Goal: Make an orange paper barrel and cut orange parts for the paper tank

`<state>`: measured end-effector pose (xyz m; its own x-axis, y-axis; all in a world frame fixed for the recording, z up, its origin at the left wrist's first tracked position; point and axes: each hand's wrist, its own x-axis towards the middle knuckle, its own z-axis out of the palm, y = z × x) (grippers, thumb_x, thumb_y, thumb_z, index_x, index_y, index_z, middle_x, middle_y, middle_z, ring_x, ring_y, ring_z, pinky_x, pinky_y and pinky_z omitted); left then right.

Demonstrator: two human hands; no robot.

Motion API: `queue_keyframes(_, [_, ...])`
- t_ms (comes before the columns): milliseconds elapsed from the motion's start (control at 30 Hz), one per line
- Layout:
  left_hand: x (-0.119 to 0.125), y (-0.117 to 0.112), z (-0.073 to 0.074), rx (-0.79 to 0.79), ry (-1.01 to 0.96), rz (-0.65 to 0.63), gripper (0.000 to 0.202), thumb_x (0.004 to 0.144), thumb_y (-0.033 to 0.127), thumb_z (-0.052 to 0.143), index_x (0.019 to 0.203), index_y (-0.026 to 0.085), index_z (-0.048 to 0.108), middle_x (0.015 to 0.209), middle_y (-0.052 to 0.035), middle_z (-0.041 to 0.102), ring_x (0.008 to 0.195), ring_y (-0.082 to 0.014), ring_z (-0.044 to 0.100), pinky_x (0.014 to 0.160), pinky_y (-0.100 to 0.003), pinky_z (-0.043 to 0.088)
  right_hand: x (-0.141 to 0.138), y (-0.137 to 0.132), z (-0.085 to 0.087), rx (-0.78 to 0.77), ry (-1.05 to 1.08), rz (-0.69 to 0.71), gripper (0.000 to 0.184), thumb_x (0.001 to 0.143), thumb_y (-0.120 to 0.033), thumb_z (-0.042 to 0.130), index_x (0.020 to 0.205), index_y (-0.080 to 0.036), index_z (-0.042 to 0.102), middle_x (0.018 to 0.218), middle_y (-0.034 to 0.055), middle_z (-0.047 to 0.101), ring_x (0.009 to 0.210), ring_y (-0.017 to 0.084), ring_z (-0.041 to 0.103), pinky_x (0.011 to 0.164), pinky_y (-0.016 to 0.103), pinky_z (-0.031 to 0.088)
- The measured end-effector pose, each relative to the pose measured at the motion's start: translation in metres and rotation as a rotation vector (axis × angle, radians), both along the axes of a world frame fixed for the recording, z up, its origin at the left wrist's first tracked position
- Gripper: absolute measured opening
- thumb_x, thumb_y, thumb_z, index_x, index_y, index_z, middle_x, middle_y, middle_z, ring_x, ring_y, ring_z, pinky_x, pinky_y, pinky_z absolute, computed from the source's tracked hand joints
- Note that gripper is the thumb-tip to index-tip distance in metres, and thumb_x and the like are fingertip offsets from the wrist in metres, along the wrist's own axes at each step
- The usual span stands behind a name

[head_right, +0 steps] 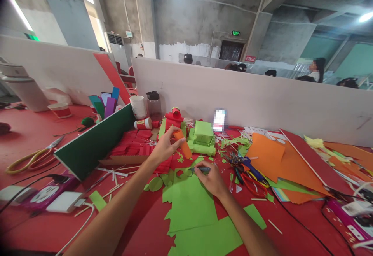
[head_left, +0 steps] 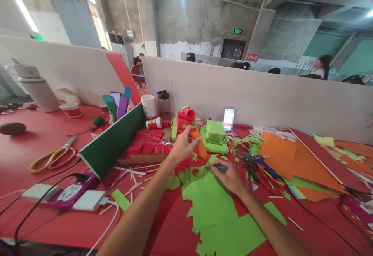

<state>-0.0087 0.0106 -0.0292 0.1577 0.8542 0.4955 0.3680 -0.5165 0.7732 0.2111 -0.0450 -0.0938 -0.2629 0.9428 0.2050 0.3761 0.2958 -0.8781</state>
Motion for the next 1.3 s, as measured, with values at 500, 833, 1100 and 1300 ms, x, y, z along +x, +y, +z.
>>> queue_keyframes(500, [-0.0001, 0.0021, -0.0021, 0.016, 0.043, 0.019, 0.040, 0.087, 0.048, 0.058, 0.113, 0.019, 0.049, 0.095, -0.0040, 0.063, 0.057, -0.0113, 0.056, 0.054, -0.024, 0.046, 0.0008, 0.0007, -0.0010, 0.017, -0.030, 0.047, 0.015, 0.086, -0.033, 0.064, 0.089, -0.022, 0.074, 0.082, 0.0040, 0.073, 0.075, 0.021, 0.067, 0.066, 0.028, 0.051])
queue_keyframes(833, [-0.0002, 0.0026, -0.0031, 0.024, 0.048, 0.026, 0.041, 0.087, 0.048, 0.058, 0.114, 0.019, 0.049, 0.097, -0.0051, 0.064, 0.063, -0.0131, 0.058, 0.058, -0.025, 0.048, -0.0003, -0.0003, 0.0042, -0.040, -0.011, 0.063, 0.014, 0.084, -0.032, 0.066, 0.084, -0.021, 0.074, 0.077, 0.0035, 0.073, 0.072, 0.020, 0.068, 0.063, 0.026, 0.050])
queue_keyframes(1100, [-0.0004, 0.0014, -0.0016, 0.013, 0.044, 0.013, 0.040, 0.087, 0.047, 0.058, 0.115, 0.019, 0.050, 0.092, -0.0036, 0.063, 0.060, -0.0127, 0.057, 0.057, -0.025, 0.047, 0.0014, -0.0007, 0.0066, -0.054, -0.015, 0.073, 0.015, 0.083, -0.032, 0.066, 0.082, -0.020, 0.075, 0.076, 0.0038, 0.073, 0.070, 0.019, 0.067, 0.061, 0.025, 0.048])
queue_keyframes(1300, [0.0001, 0.0021, -0.0023, 0.008, 0.041, 0.014, 0.040, 0.087, 0.048, 0.058, 0.113, 0.020, 0.049, 0.091, -0.0025, 0.062, 0.058, -0.0118, 0.056, 0.054, -0.024, 0.046, 0.0014, -0.0003, 0.0066, -0.063, 0.010, 0.077, 0.015, 0.083, -0.032, 0.066, 0.080, -0.019, 0.074, 0.072, 0.0028, 0.071, 0.065, 0.018, 0.065, 0.058, 0.025, 0.047])
